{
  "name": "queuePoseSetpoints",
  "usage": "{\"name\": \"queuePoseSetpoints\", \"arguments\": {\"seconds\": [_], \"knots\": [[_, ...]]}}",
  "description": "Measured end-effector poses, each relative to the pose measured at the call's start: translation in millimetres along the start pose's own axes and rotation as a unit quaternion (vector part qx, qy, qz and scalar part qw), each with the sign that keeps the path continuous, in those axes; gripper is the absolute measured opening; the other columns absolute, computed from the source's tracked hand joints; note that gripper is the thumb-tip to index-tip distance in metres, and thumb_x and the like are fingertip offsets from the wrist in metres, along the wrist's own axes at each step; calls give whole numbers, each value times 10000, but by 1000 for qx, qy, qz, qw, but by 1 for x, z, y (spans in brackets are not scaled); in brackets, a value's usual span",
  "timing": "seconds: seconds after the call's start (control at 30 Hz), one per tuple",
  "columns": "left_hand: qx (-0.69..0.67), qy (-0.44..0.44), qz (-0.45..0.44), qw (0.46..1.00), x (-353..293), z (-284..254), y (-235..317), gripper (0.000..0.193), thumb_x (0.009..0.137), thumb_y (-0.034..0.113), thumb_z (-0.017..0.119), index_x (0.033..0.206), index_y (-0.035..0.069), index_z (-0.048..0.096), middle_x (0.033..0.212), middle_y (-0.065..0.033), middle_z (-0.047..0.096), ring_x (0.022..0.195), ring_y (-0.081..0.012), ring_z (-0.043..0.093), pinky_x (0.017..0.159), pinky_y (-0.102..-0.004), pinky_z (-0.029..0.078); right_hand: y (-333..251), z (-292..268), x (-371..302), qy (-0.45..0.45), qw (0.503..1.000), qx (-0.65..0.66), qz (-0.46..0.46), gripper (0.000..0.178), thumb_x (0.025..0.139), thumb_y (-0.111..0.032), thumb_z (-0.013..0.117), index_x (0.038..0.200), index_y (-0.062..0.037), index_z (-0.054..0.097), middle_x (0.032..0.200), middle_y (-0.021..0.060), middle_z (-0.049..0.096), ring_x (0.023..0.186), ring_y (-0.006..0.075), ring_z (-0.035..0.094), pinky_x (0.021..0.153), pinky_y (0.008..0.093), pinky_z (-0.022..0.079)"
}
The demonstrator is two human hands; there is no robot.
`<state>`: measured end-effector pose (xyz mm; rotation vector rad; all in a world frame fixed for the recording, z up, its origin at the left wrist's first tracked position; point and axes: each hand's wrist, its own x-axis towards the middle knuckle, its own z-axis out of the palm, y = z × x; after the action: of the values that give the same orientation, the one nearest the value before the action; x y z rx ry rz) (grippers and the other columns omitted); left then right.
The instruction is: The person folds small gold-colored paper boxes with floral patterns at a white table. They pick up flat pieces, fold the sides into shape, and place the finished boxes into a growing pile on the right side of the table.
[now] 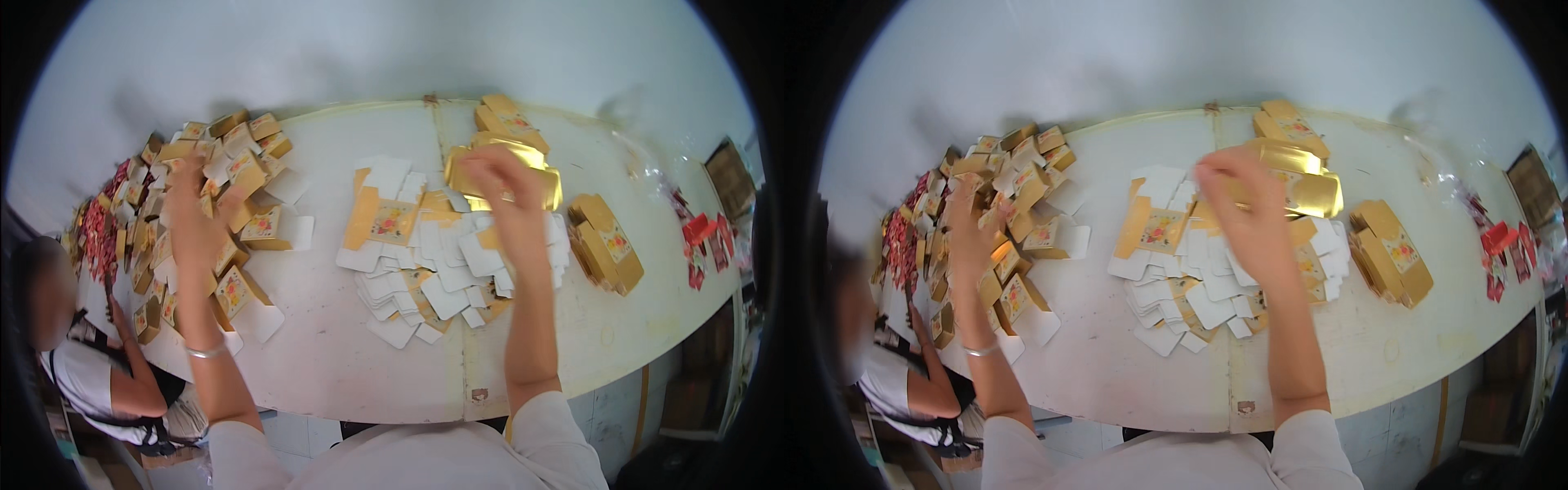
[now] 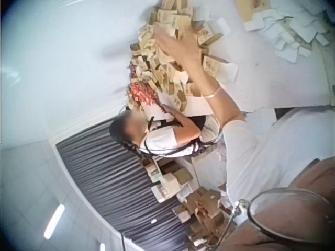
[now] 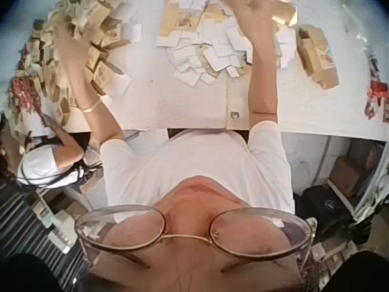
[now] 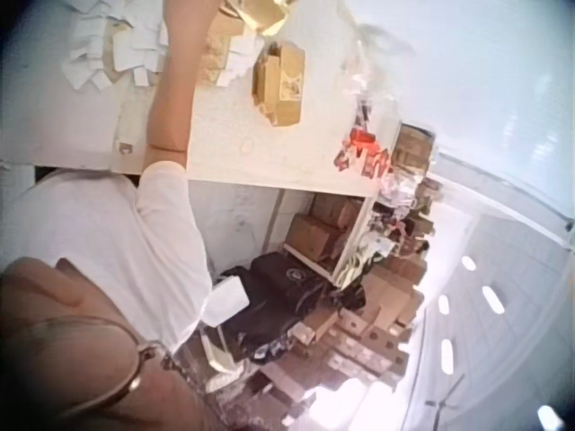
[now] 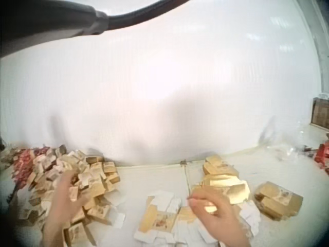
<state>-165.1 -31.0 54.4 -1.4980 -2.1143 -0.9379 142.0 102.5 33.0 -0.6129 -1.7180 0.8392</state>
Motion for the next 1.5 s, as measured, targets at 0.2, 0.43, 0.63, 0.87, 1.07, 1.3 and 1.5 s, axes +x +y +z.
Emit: {"name": "queuePoseSetpoints", "arguments": {"seconds": [0.2,0.43,0.63,0.87,1.07,1.3,1.5], "knots": [[22,-268,-66,961,-60,152,60,859,661,480,700,1293,16,350,1103,-220,492,1007,-337,503,804,-405,447,39,48,-5,-77,976,-202,-29,177,787,-189,598,821,-15,604,821,110,584,769,275,560,658,342,441],[81,-219,-80,969,-49,169,68,820,634,333,756,1273,28,344,993,-156,542,865,-289,561,685,-369,470,45,41,-5,-91,966,-243,1,181,787,-189,593,827,-12,601,804,103,574,769,273,554,643,346,438],[-363,-169,-84,912,-39,117,101,562,724,72,665,1213,15,394,963,-117,604,827,-201,613,705,-287,482,56,51,-2,-76,976,-171,-113,171,772,-155,601,850,-4,581,830,123,547,799,292,524,685,361,419],[-441,-154,-83,880,-50,82,136,606,725,33,661,1254,5,367,988,-117,592,844,-177,595,711,-283,483,33,39,1,-108,975,-185,-55,131,733,-167,624,708,-49,575,776,62,478,783,241,450,726,367,335],[-316,-88,29,944,-60,82,150,768,712,30,677,1332,-18,227,1058,-154,555,895,-242,582,740,-307,474,9,41,-7,-107,950,-208,-207,109,710,-146,639,714,-57,575,878,84,506,914,225,466,930,437,288],[-653,-155,-80,737,-53,59,146,646,740,-34,638,1274,58,288,1111,-103,507,965,-179,552,773,-286,503,9,28,1,101,934,309,151,324,841,-313,564,1041,-61,527,1186,75,441,1130,191,399,959,355,293],[-585,-184,-10,790,-59,78,124,446,719,36,692,1066,49,413,924,-46,480,817,-105,521,666,-235,464,3,43,-10,-54,812,461,353,219,811,-159,559,995,-45,526,899,37,563,822,130,536,701,256,440]]}}
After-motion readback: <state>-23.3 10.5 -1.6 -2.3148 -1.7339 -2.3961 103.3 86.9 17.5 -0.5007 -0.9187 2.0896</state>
